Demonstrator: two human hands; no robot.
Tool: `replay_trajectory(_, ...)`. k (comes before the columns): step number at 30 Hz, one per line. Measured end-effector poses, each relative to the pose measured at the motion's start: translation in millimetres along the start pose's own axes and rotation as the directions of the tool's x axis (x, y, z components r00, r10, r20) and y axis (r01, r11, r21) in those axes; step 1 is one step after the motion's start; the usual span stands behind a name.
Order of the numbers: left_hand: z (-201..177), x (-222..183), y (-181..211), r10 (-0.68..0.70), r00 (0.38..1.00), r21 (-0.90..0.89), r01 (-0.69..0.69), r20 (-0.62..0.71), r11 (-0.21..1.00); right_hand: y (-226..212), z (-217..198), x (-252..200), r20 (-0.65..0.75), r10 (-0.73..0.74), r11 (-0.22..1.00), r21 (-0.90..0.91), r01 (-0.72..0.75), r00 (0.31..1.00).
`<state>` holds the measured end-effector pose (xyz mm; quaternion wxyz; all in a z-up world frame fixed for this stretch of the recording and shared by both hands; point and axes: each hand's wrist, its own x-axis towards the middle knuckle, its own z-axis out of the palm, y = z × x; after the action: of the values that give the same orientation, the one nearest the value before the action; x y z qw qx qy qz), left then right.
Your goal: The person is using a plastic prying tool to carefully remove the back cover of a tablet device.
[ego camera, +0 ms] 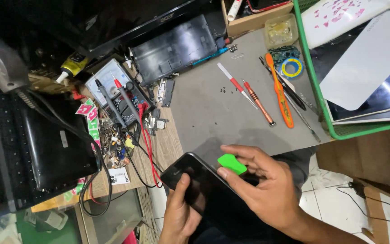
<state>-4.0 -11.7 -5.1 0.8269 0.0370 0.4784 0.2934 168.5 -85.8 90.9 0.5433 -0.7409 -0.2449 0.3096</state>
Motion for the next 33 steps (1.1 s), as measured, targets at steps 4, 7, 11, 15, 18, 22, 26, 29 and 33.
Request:
replay_trajectory(4,9,-5,1,0.007,1.000,0.036,-0.006,-0.024,0.999,2,-1,0,0.022,-0.068,0.998,0.018,0.068,0.997)
replay_trajectory(7,30,-15,5,0.002,0.995,0.062,0.004,-0.096,0.998,2,-3,1,0.042,-0.131,0.991,-0.036,0.132,0.991)
replay_trajectory(11,32,-20,1,0.011,0.989,0.079,0.000,-0.145,0.997,1,3,0,0.003,-0.152,0.987,-0.059,0.152,0.988)
replay_trajectory(15,44,-29,2,-0.001,0.983,0.135,0.026,-0.182,0.990,0,10,0,-0.084,-0.267,0.950,-0.193,0.247,0.960)
replay_trajectory(18,53,-34,4,-0.001,0.982,0.161,0.032,-0.190,0.986,-1,13,0,-0.101,-0.296,0.938,-0.217,0.269,0.950)
replay_trajectory(22,56,-40,6,-0.021,0.986,0.174,0.050,-0.163,0.983,-7,11,0,-0.104,-0.066,0.986,-0.162,0.048,0.992)
replay_trajectory(26,82,-52,15,-0.057,0.968,0.148,0.095,-0.246,0.984,-6,12,-3,-0.116,-0.300,0.869,-0.442,0.221,0.947)
replay_trajectory(29,88,-59,21,-0.044,0.976,0.160,0.080,-0.215,0.984,-16,8,0,-0.112,-0.240,0.920,-0.344,0.189,0.964)
replay_trajectory(33,91,-65,35,-0.012,0.982,0.199,0.049,-0.186,0.979,-25,10,3,-0.098,-0.143,0.975,-0.186,0.123,0.985)
